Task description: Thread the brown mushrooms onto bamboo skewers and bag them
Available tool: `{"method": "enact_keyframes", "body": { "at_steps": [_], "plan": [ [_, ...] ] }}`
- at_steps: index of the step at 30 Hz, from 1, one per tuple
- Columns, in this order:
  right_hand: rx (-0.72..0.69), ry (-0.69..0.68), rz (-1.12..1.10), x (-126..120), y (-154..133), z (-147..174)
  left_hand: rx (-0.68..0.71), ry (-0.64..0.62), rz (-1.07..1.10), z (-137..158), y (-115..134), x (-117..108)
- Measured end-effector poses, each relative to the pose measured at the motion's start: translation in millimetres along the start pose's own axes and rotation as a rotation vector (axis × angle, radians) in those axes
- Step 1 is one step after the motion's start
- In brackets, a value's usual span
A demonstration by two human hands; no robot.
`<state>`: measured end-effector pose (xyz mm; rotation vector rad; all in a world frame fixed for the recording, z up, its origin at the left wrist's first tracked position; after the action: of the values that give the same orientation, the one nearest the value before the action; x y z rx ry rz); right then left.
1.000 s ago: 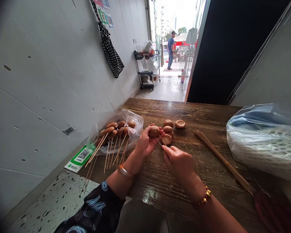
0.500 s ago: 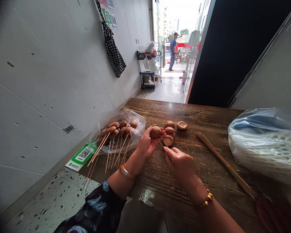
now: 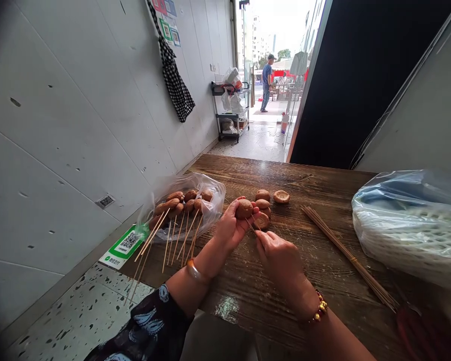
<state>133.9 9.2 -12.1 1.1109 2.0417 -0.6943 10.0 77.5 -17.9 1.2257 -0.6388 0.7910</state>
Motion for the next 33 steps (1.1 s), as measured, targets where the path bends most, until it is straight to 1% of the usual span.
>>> {"method": "enact_keyframes", "body": {
  "at_steps": [7, 14, 19, 28, 33],
  "plan": [
    [-0.005, 0.041, -0.029, 2.0, -5.0, 0.9, 0.065, -0.015, -0.035, 6.4, -6.2, 3.0],
    [0.013, 0.071, -0.025, -4.2, -7.4, 0.3, 0.089, -0.085, -0.086, 11.7, -15.5, 6.7],
    [0.017, 0.091, -0.054, -6.4, -10.3, 0.7, 0.123, -0.081, -0.102, 12.2, -18.3, 6.2],
    [0.021, 0.16, -0.092, -8.5, -12.9, -1.9, 0.138, -0.084, -0.09, 19.4, -23.7, 9.9],
    [0.044, 0.144, -0.084, -8.2, -12.8, -2.1, 0.162, -0.088, -0.118, 20.7, -26.1, 9.3]
  ]
}}
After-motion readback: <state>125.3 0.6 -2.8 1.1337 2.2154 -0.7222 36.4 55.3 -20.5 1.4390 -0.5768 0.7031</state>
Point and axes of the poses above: each hand's wrist, its own z-axis away from the middle knuckle, its own x-axis out of the palm, y = z × x, the point moved 4 cm from there along -z, towards the middle knuckle, and after that the axes turned 7 degrees about y, right-handed, at the moved point
